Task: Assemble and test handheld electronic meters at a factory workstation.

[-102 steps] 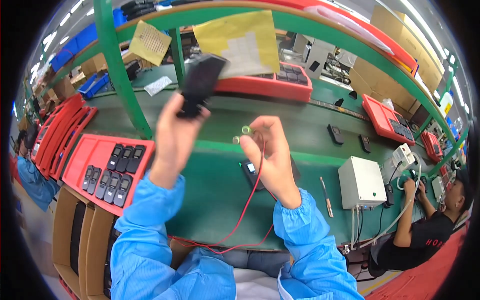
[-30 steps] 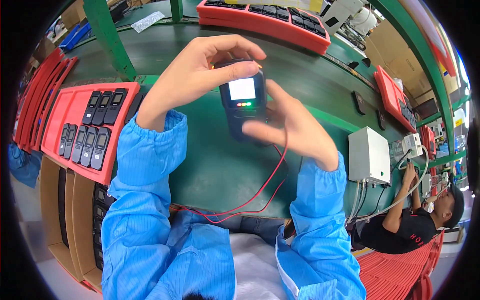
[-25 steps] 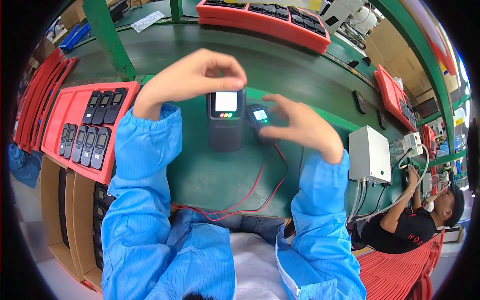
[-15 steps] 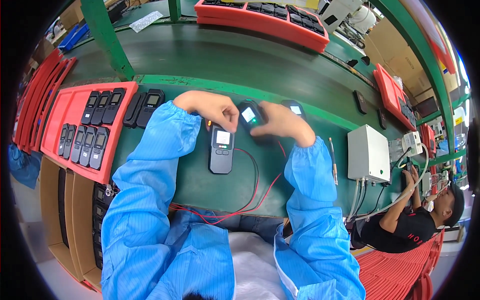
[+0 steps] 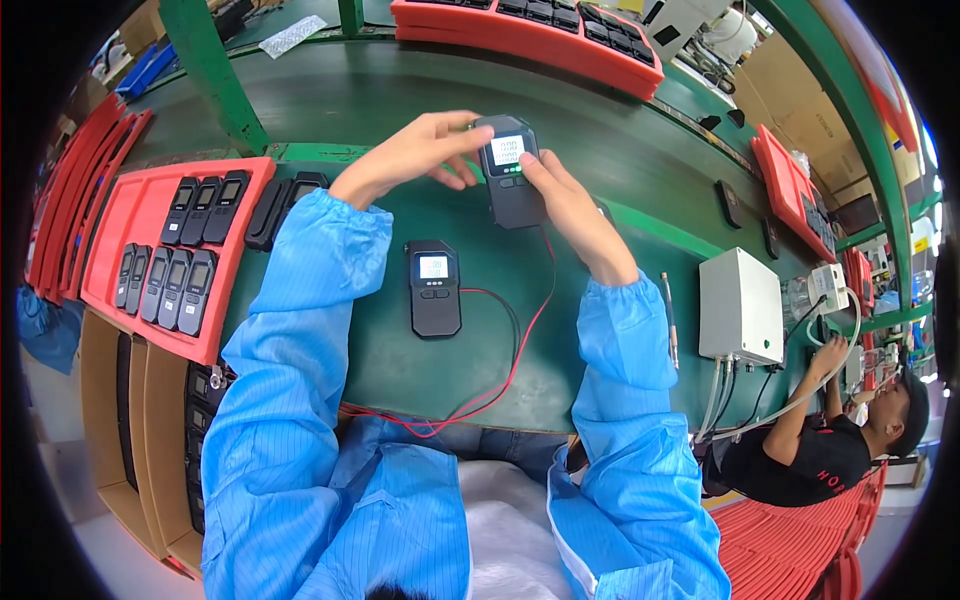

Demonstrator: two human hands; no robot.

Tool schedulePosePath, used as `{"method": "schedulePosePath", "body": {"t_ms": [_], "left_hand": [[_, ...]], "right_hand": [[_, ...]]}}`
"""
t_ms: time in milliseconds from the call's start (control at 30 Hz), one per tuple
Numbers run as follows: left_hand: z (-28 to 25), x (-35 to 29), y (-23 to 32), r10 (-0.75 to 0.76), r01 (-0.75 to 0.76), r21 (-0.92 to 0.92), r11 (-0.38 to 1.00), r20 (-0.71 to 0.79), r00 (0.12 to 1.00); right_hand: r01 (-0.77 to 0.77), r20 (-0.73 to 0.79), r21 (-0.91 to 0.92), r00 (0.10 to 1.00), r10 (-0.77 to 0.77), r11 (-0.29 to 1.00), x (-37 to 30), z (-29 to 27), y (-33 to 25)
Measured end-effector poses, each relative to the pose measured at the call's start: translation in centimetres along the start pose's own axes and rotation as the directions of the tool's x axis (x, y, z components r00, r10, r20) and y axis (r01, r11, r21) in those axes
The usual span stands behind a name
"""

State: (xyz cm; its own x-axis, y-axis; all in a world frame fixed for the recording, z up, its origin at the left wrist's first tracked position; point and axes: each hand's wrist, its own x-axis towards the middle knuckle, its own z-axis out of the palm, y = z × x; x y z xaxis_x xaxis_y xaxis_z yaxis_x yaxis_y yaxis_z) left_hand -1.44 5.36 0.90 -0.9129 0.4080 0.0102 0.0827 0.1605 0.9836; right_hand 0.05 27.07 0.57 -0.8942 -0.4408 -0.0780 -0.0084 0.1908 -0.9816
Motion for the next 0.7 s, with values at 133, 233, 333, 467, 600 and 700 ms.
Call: {"method": "schedulePosePath", "body": {"t_ms": [133, 233, 333, 467, 600, 700], "left_hand": [[0.2, 0.5, -0.3, 0.015, -0.024, -0.046, 0.999, -0.200, 0.980], [0.0, 0.8, -0.5, 0.092, -0.084, 0.046, 0.995, -0.232, 0.968], [-0.1, 1.1, -0.5, 0.093, -0.091, 0.020, 0.996, -0.220, 0.971], [0.0, 0.5, -0.6, -0.072, 0.057, -0.073, 0.996, -0.216, 0.974], [-0.6, 0.7, -2.3, -0.199, 0.201, 0.010, 0.980, -0.108, 0.974], [-1.9, -0.6, -3.1, -0.113, 0.150, 0.659, 0.737, -0.098, 0.989]], "right_hand": [[0.167, -0.102, -0.174, 0.977, -0.187, 0.970, 0.3, 0.7, 0.6], [0.177, -0.160, -0.333, 0.957, -0.240, 0.926, 0.0, 1.2, 0.3], [0.188, -0.122, -0.301, 0.965, -0.233, 0.935, 0.5, 0.9, 0.7], [0.200, 0.001, -0.316, 0.978, -0.210, 0.927, 0.3, -0.3, 0.9], [-0.074, 0.068, -0.370, 0.992, 0.106, 0.926, 0.2, -1.8, -0.1], [-0.296, 0.064, -0.299, 0.943, 0.328, 0.907, 0.6, -3.4, 0.3]]}}
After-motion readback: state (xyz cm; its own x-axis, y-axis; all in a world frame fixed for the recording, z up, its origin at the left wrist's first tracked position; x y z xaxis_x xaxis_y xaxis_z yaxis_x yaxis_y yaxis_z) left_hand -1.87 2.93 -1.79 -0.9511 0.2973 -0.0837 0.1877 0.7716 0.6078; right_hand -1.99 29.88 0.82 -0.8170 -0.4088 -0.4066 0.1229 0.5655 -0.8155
